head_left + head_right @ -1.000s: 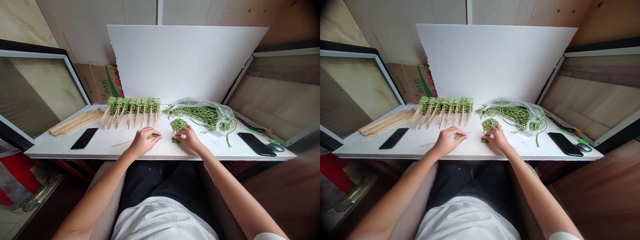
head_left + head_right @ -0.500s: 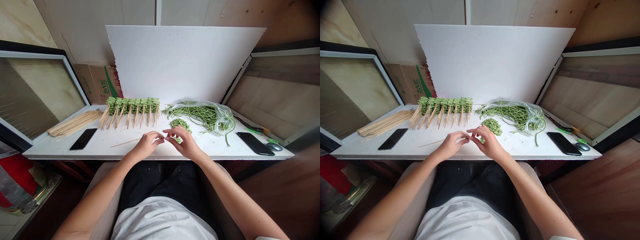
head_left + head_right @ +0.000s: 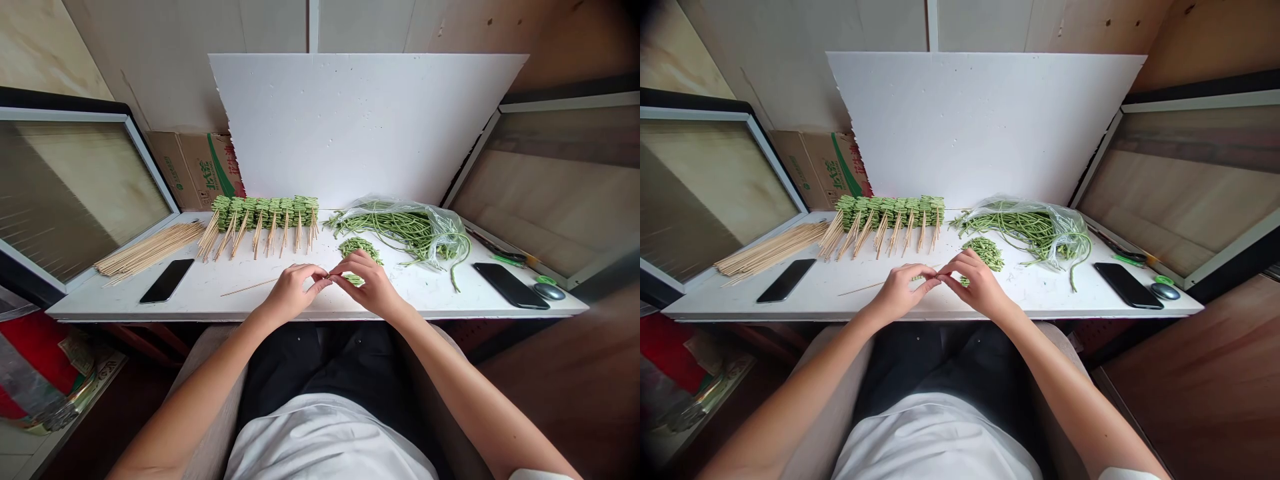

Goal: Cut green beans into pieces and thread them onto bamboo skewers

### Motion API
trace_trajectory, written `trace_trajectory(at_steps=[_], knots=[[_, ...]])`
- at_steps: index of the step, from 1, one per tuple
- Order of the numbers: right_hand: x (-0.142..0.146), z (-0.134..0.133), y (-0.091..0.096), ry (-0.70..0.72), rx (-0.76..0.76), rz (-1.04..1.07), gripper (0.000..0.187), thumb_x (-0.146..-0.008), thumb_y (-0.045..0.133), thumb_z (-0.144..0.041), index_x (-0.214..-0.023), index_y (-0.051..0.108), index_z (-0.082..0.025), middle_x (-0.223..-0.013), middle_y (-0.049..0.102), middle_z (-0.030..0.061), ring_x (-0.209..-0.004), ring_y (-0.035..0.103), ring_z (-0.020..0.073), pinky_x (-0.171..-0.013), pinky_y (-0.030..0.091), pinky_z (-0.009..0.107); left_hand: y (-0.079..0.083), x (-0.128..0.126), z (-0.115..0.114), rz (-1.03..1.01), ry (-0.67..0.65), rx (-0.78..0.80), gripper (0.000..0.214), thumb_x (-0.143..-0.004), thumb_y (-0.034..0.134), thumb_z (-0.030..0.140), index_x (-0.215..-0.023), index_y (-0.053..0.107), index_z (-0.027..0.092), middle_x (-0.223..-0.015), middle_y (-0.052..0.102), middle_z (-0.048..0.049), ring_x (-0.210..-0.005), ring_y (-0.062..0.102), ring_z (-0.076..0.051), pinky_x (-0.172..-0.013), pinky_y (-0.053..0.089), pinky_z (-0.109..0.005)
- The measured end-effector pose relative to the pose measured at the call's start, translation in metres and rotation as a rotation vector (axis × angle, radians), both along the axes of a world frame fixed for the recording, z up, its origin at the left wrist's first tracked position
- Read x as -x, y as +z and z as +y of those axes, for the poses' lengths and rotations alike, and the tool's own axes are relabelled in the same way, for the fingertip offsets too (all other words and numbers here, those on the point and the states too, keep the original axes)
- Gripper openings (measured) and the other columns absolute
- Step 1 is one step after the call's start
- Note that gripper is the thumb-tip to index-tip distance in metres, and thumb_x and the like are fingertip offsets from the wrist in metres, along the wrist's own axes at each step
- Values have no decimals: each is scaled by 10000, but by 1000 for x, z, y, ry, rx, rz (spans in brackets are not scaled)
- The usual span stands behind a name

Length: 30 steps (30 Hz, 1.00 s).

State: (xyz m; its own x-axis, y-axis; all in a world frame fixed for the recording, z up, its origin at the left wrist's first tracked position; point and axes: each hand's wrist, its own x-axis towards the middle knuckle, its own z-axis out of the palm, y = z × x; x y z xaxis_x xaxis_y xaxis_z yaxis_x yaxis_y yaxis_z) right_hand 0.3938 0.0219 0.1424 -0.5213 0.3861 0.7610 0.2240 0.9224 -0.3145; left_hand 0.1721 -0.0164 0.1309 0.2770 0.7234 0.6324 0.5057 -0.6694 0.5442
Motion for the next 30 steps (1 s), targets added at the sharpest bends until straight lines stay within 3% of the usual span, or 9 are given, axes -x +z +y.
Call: trace_trajectory(at_steps=[6, 9, 13, 17, 22, 30], knots=[[2, -3, 2, -6, 35, 93, 74, -985, 737, -250, -1048, 777, -251, -877, 748, 45, -831, 614, 218, -787, 503, 395, 2, -1, -2, -50, 20, -150, 126, -1009, 704, 321, -1045, 771, 220, -978, 806, -69, -909, 748, -222, -850, 557, -352], [6, -8, -1, -13, 132, 167, 76, -987, 739, -292, -1002, 803, -255, -842, 751, 41, -782, 603, 204, -699, 485, 370, 0, -2, -2, -83, 50, -213, 87, -1006, 705, 280, -1043, 760, 224, -986, 803, -68, -933, 743, -222, -850, 553, -354], [13, -15, -5, -5, 285, 218, 122, -990, 735, -341, -969, 817, -253, -829, 735, 39, -735, 572, 183, -665, 481, 351, -2, -3, -1, -65, 109, -258, 78, -1008, 672, 199, -962, 730, 223, -922, 786, -48, -905, 718, -219, -845, 527, -363], [15, -18, -9, 11, 286, 182, 115, -988, 737, -333, -974, 816, -251, -832, 730, 40, -735, 560, 178, -690, 484, 349, -2, -1, 1, -29, 106, -305, 185, -996, 619, 119, -857, 695, 215, -841, 762, -31, -847, 695, -208, -838, 492, -371], [14, -14, -13, 35, 368, 167, 162, -983, 739, -379, -950, 815, -239, -829, 728, 43, -727, 564, 172, -727, 504, 348, 2, 4, 4, -24, 40, -246, 233, -975, 594, 92, -800, 684, 217, -823, 746, -40, -891, 688, -221, -880, 481, -390], [11, 3, -20, 186, 833, 192, 340, -860, 819, -537, -879, 808, -197, -811, 740, 51, -752, 653, 185, -717, 530, 330, -5, 5, 10, -84, -13, -69, 177, -915, 632, 102, -810, 711, 221, -835, 745, -54, -873, 679, -229, -892, 513, -400]])
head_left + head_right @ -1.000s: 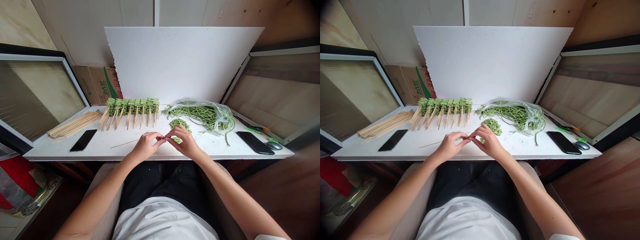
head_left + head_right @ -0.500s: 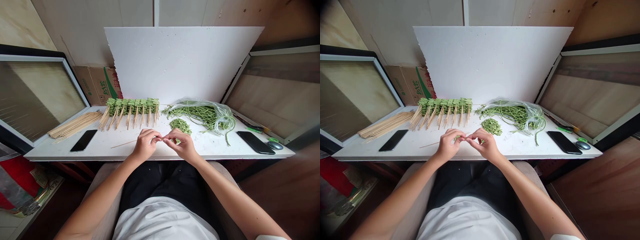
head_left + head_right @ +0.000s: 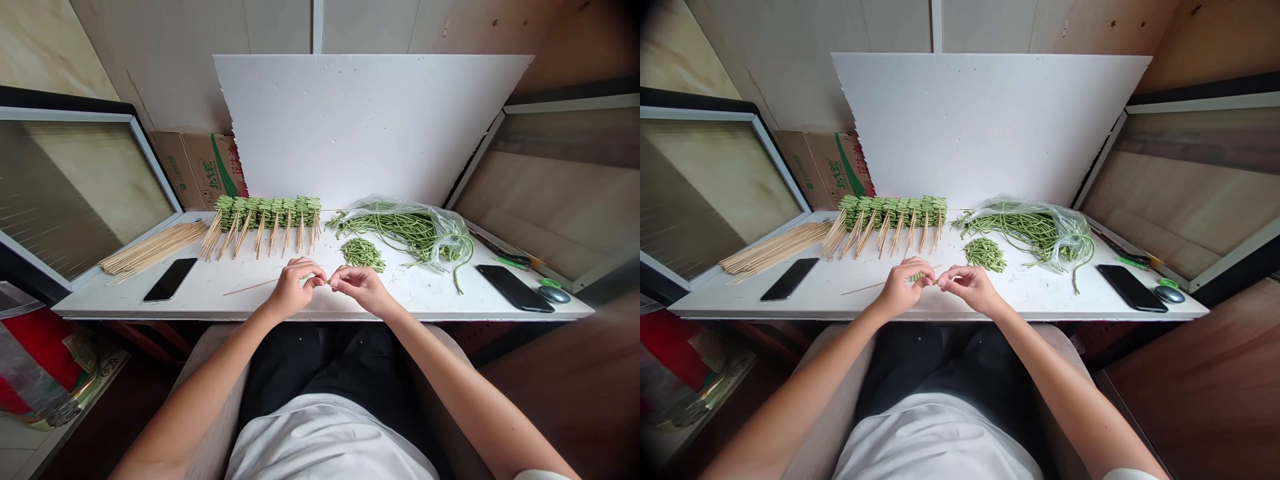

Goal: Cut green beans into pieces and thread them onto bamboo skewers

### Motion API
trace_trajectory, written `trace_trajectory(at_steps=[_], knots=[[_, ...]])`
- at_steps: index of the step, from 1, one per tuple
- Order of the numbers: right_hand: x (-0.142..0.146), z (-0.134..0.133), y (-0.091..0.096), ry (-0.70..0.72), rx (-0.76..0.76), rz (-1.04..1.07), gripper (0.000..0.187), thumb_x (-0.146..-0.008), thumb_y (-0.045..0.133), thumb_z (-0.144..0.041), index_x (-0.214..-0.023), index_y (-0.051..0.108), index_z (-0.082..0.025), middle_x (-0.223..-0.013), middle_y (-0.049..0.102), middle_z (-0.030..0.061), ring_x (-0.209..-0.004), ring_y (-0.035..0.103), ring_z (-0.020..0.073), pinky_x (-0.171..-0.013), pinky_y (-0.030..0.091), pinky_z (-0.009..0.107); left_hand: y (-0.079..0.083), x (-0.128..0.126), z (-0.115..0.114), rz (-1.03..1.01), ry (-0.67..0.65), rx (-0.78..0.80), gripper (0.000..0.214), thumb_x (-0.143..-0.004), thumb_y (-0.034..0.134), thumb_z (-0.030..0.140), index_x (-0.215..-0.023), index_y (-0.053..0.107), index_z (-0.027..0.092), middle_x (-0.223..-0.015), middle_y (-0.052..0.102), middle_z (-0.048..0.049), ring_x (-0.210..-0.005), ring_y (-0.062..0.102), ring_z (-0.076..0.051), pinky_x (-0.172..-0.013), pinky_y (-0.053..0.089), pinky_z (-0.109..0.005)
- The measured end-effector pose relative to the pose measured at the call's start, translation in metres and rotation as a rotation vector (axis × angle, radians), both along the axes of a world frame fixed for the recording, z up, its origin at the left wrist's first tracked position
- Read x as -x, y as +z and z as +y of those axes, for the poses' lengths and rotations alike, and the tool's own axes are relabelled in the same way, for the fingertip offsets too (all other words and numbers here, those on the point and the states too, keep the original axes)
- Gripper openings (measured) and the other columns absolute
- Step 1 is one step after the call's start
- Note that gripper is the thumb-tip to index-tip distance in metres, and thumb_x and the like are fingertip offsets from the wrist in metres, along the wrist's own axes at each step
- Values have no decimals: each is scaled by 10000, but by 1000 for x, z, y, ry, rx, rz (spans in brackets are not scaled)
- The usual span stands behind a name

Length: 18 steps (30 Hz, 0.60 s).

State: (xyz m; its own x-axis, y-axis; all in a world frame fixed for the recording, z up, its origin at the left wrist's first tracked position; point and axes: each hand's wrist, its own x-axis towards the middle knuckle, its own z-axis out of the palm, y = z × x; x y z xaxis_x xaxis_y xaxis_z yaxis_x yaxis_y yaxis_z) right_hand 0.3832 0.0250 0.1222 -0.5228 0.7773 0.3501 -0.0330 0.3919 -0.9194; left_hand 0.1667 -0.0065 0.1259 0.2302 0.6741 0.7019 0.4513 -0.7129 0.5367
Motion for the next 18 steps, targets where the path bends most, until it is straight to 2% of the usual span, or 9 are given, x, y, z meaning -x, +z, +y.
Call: trace_trajectory(at_steps=[6, 12, 15, 18], knots=[[-7, 13, -17, 122, 171, 34, 323, -854, 829, -506, -870, 789, -186, -756, 696, 21, -658, 540, 132, -654, 468, 291, 1, -7, -6, -60, -69, 248, 169, -920, 608, 102, -844, 726, 196, -825, 729, -51, -818, 696, -192, -833, 532, -334], [-16, 27, -22, 191, 177, 14, 346, -835, 844, -507, -820, 760, -172, -753, 681, 18, -681, 555, 138, -688, 486, 303, -6, -5, -3, -74, -107, 304, 159, -920, 611, 129, -826, 725, 188, -859, 735, -56, -836, 700, -184, -872, 541, -342], [-37, 46, -18, 24, 132, 62, 419, -820, 825, -585, -782, 732, -178, -706, 656, 9, -654, 553, 146, -659, 494, 317, -7, 9, 8, -146, -127, 390, 147, -943, 630, 212, -831, 713, 168, -828, 741, -71, -806, 712, -190, -849, 566, -356], [-66, 69, -16, -357, 1, -65, 433, -803, 826, -607, -890, 798, -183, -842, 761, 69, -689, 630, 180, -666, 511, 335, -6, 27, 20, -241, -130, 461, 200, -943, 707, 350, -925, 721, 151, -873, 775, -100, -857, 741, -216, -866, 585, -386]])
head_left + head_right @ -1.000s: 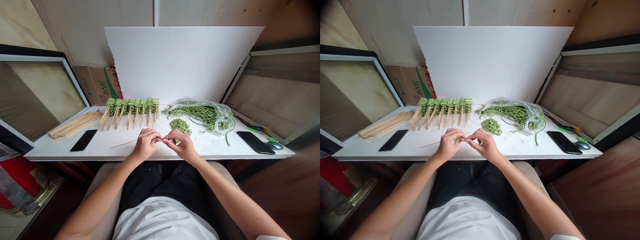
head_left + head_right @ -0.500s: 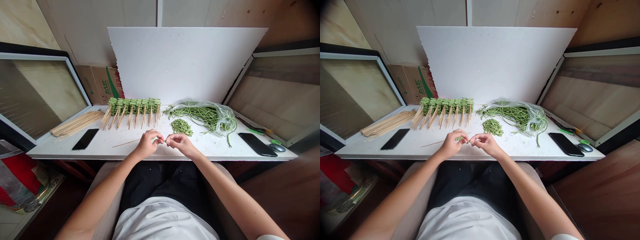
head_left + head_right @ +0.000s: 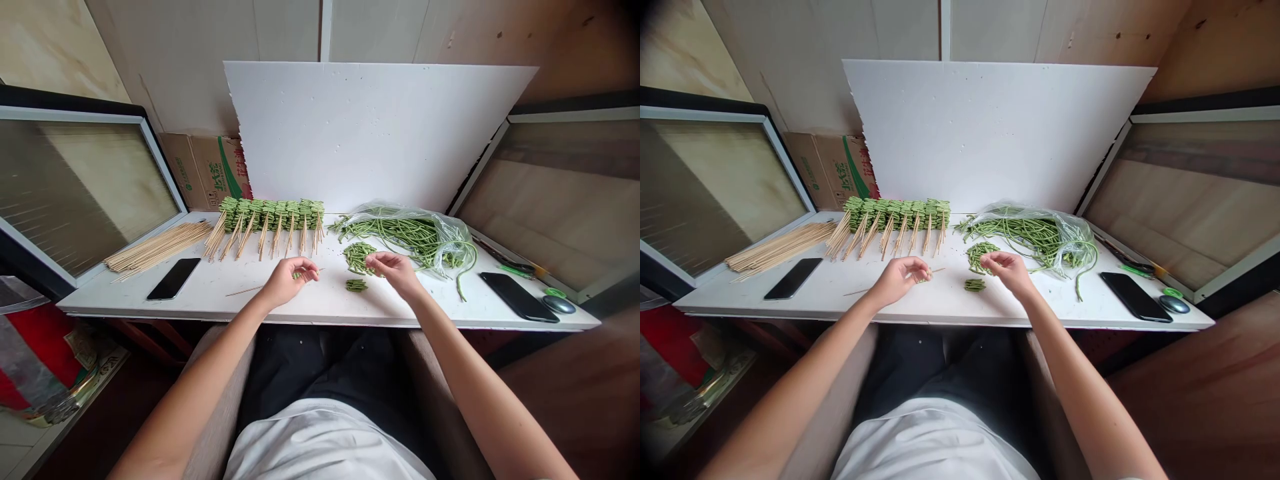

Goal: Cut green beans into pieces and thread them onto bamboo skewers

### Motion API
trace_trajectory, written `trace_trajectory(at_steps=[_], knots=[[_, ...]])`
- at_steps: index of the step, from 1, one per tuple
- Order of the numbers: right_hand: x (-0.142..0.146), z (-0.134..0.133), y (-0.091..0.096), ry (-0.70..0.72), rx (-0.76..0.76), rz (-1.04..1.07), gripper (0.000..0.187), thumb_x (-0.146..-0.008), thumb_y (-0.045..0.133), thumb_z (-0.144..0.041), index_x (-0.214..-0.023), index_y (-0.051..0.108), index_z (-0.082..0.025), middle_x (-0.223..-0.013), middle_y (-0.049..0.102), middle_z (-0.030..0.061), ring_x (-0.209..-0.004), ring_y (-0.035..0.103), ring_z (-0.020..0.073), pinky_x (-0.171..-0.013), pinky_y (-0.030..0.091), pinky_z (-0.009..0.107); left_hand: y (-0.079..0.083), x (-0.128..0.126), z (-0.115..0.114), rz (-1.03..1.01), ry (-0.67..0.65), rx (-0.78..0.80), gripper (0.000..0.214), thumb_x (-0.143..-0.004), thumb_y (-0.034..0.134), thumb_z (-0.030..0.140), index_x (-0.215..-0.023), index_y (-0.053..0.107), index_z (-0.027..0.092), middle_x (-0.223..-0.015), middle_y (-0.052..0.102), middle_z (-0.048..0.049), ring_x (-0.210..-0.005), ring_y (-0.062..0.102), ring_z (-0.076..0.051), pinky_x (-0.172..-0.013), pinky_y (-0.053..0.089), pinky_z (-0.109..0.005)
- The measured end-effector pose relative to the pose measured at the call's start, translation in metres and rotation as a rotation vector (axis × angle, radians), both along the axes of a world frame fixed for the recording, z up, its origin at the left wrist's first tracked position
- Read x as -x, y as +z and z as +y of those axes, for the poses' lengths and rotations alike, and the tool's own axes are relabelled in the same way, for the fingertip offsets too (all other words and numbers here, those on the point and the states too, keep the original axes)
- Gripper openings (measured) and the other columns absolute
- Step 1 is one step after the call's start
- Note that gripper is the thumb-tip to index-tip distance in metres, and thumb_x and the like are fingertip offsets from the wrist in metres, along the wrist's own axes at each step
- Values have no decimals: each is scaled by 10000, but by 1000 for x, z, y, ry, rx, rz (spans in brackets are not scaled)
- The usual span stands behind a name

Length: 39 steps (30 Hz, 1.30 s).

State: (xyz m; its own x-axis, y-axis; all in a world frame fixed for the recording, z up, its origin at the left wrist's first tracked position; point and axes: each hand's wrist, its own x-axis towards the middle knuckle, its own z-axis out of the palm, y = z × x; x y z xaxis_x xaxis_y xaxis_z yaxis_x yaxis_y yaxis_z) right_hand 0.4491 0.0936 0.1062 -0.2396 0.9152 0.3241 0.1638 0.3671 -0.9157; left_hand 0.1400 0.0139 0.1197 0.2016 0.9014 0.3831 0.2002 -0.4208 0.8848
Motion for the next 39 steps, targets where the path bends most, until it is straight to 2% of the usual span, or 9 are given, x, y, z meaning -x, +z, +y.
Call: trace_trajectory(at_steps=[4, 10, 14, 16, 20, 27, 32, 35, 39], knots=[[-27, 20, -8, -324, -146, -234, 384, -766, 833, -537, -887, 834, -173, -916, 819, 140, -848, 743, 300, -788, 565, 414, 1, 15, 9, -80, 81, 67, 378, -889, 794, 491, -1037, 728, 149, -928, 799, -114, -935, 761, -241, -927, 579, -418], [-25, 21, -14, -456, -187, -302, 349, -827, 718, -396, -1028, 837, -138, -993, 831, 163, -895, 760, 320, -896, 576, 490, 4, 13, 4, -252, 108, 279, 617, -783, 896, 507, -1227, 694, 129, -1027, 817, -152, -1052, 767, -275, -997, 557, -441], [9, -5, 3, -314, -229, -221, 356, -895, 698, -467, -1014, 838, -162, -1053, 825, 153, -889, 734, 294, -752, 584, 424, 6, 6, 1, -301, 93, 309, 595, -785, 902, 475, -1240, 715, 141, -1102, 816, -166, -1173, 743, -298, -1052, 528, -442], [33, -26, 12, -130, -158, -132, 400, -887, 736, -546, -1012, 840, -180, -1060, 821, 140, -828, 721, 267, -613, 551, 361, 5, 0, -1, -350, 74, 322, 553, -803, 889, 459, -1241, 734, 160, -1173, 804, -169, -1246, 715, -305, -1048, 528, -426], [72, -67, 21, 128, -18, -46, 413, -901, 734, -606, -947, 849, -212, -1008, 821, 86, -854, 716, 232, -605, 532, 304, 1, -18, -7, -447, 6, 347, 534, -830, 867, 454, -1284, 743, 202, -1284, 773, -157, -1325, 672, -304, -1057, 530, -415], [86, -80, 16, 176, 205, 192, 389, -794, 849, -593, -949, 846, -236, -1012, 817, 74, -846, 687, 215, -604, 522, 301, 0, -48, -24, -503, 6, 296, 596, -811, 877, 461, -1322, 747, 184, -1282, 775, -146, -1279, 697, -322, -1137, 521, -482], [87, -76, 9, 134, 303, 360, 386, -667, 967, -495, -907, 829, -226, -1032, 815, 77, -843, 689, 199, -616, 503, 293, 2, -50, -27, -341, 22, 197, 652, -904, 783, 507, -1455, 657, 181, -1283, 772, -159, -1331, 669, -333, -1153, 506, -481], [84, -74, 10, 133, 308, 415, 411, -661, 981, -460, -967, 832, -228, -988, 821, 83, -894, 708, 219, -635, 495, 297, 1, -27, -16, -62, 138, 32, 561, -980, 691, 492, -1459, 647, 204, -1188, 805, -147, -1247, 715, -316, -1098, 529, -469], [75, -66, 15, 119, 306, 437, 402, -672, 976, -459, -973, 836, -232, -976, 819, 79, -877, 696, 204, -653, 501, 302, -7, 35, 9, 521, 420, -100, 203, -841, 825, 363, -982, 813, 218, -1030, 811, -134, -1027, 744, -350, -1064, 502, -505]])
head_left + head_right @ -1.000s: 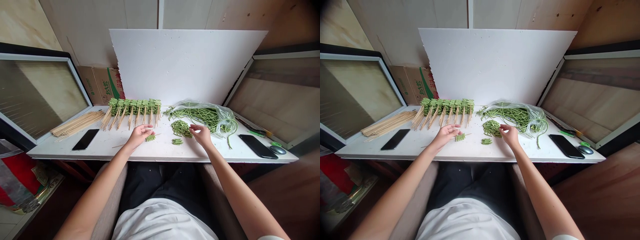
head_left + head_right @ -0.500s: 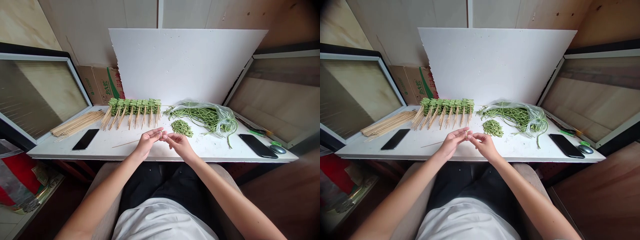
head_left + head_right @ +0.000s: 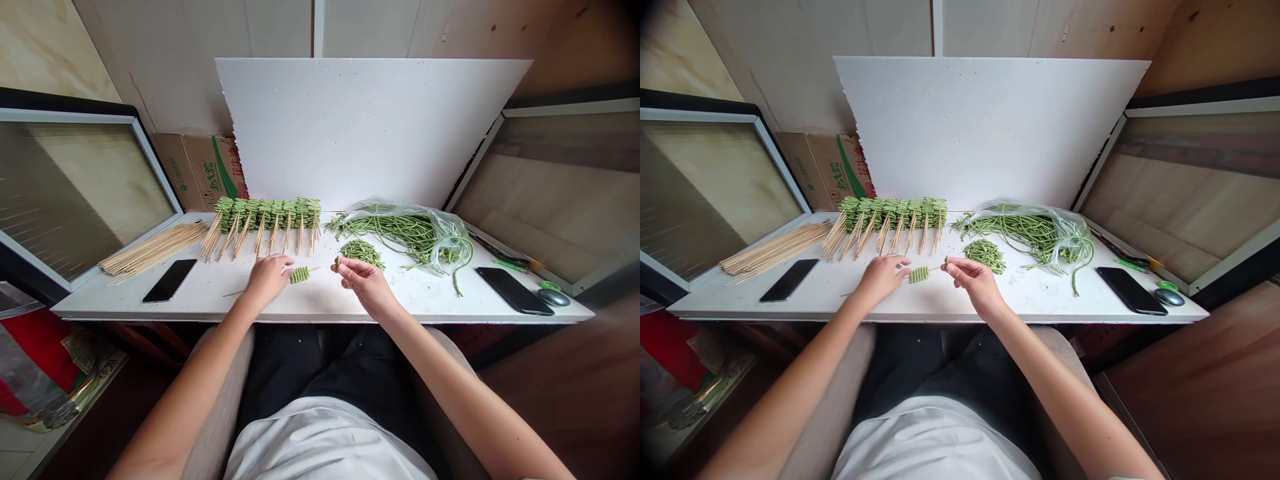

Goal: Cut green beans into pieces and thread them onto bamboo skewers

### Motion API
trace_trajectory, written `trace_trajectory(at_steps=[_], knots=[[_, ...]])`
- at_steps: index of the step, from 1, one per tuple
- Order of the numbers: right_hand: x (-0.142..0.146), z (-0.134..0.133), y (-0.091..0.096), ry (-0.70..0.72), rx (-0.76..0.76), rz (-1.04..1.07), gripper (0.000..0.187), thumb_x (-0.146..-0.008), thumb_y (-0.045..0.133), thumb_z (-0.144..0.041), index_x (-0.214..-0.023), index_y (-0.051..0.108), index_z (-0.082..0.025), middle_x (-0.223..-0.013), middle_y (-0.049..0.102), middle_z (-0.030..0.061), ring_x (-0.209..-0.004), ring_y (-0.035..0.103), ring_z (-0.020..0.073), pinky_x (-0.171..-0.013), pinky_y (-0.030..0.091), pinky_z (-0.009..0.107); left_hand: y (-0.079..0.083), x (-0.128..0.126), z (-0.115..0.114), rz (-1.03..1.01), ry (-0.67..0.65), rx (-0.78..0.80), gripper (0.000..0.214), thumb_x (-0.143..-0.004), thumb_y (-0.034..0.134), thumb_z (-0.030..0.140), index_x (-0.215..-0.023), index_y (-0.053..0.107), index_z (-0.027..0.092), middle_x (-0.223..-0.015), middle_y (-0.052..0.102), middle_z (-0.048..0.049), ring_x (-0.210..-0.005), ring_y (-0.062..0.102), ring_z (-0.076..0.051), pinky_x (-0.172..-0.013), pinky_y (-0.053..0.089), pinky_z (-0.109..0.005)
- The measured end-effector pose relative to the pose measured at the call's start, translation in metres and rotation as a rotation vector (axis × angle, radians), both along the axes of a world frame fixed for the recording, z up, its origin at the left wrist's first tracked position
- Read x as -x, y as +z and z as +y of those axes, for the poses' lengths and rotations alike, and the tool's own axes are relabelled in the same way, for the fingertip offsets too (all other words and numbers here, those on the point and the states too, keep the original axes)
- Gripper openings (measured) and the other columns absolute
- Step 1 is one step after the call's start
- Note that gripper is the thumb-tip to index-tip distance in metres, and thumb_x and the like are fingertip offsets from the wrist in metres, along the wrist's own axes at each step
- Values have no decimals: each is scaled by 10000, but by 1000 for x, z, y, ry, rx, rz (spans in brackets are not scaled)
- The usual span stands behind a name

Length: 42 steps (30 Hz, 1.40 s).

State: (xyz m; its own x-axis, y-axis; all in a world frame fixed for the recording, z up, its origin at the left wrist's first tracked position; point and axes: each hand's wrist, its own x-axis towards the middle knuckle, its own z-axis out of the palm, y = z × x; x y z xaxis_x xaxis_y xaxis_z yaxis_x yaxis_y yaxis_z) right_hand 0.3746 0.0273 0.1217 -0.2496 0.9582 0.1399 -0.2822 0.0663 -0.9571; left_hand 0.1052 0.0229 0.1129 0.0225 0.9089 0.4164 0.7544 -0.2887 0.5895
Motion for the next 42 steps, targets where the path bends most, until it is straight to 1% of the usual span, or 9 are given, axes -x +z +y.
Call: trace_trajectory(at_steps=[3, 4, 8, 11, 16, 23, 32, 37, 42], knots=[[-10, 8, 5, -37, -2, -8, 428, -664, 974, -482, -985, 833, -237, -999, 808, 72, -861, 679, 196, -645, 509, 306, -6, 43, 12, 244, 128, 206, 260, -656, 940, 330, -804, 768, 203, -948, 790, -142, -999, 728, -371, -950, 530, -437], [-13, 11, 7, -51, -2, -5, 434, -657, 977, -486, -981, 831, -238, -993, 800, 69, -876, 678, 199, -643, 508, 303, -7, 53, 14, 300, 149, 272, 264, -653, 933, 334, -805, 764, 200, -973, 786, -142, -988, 725, -360, -916, 533, -413], [-26, 20, 12, -62, 29, 19, 419, -659, 979, -494, -956, 824, -242, -942, 753, 42, -910, 658, 187, -644, 486, 275, -2, 66, 13, 354, 93, 493, 140, -790, 795, 320, -841, 775, 192, -1036, 777, -118, -893, 716, -270, -786, 512, -320], [-32, 24, 13, -58, 60, 29, 401, -674, 972, -498, -935, 816, -236, -896, 709, 24, -857, 620, 158, -646, 477, 257, 3, 61, 10, 373, 37, 533, 123, -856, 691, 276, -824, 753, 175, -1010, 768, -119, -858, 700, -249, -750, 493, -305], [-36, 29, 13, -112, 55, 50, 413, -672, 966, -521, -901, 791, -225, -885, 696, 21, -842, 605, 155, -638, 468, 244, 6, 54, 7, 371, -21, 451, 183, -911, 509, 157, -981, 676, 178, -960, 748, -98, -887, 694, -237, -770, 498, -293], [-43, 37, 14, -245, 3, 106, 417, -656, 969, -549, -899, 799, -256, -900, 695, 19, -838, 594, 167, -604, 452, 248, 18, 43, 5, 143, -13, 88, 217, -929, 440, 111, -1050, 584, 219, -999, 746, -97, -1076, 742, -250, -803, 535, -298], [-42, 19, 32, -206, -136, 123, 335, -760, 915, -525, -962, 828, -271, -921, 719, 23, -875, 618, 180, -673, 478, 281, 36, 13, -19, 42, -68, -255, 247, -944, 457, 138, -1050, 664, 224, -923, 770, -47, -860, 753, -190, -765, 569, -264], [-41, 9, 42, -123, -95, 202, 316, -775, 915, -514, -949, 827, -265, -940, 717, 20, -881, 621, 160, -699, 495, 268, 37, 9, -23, 91, -97, -306, 257, -980, 454, 170, -970, 708, 210, -865, 753, -45, -704, 675, -152, -665, 511, -233], [-41, 3, 48, -102, -81, 247, 333, -759, 930, -517, -936, 800, -267, -946, 725, 22, -927, 644, 172, -701, 502, 266, 34, 8, -21, 100, -98, -308, 279, -971, 449, 163, -976, 724, 207, -866, 760, -53, -727, 694, -164, -674, 517, -245]])
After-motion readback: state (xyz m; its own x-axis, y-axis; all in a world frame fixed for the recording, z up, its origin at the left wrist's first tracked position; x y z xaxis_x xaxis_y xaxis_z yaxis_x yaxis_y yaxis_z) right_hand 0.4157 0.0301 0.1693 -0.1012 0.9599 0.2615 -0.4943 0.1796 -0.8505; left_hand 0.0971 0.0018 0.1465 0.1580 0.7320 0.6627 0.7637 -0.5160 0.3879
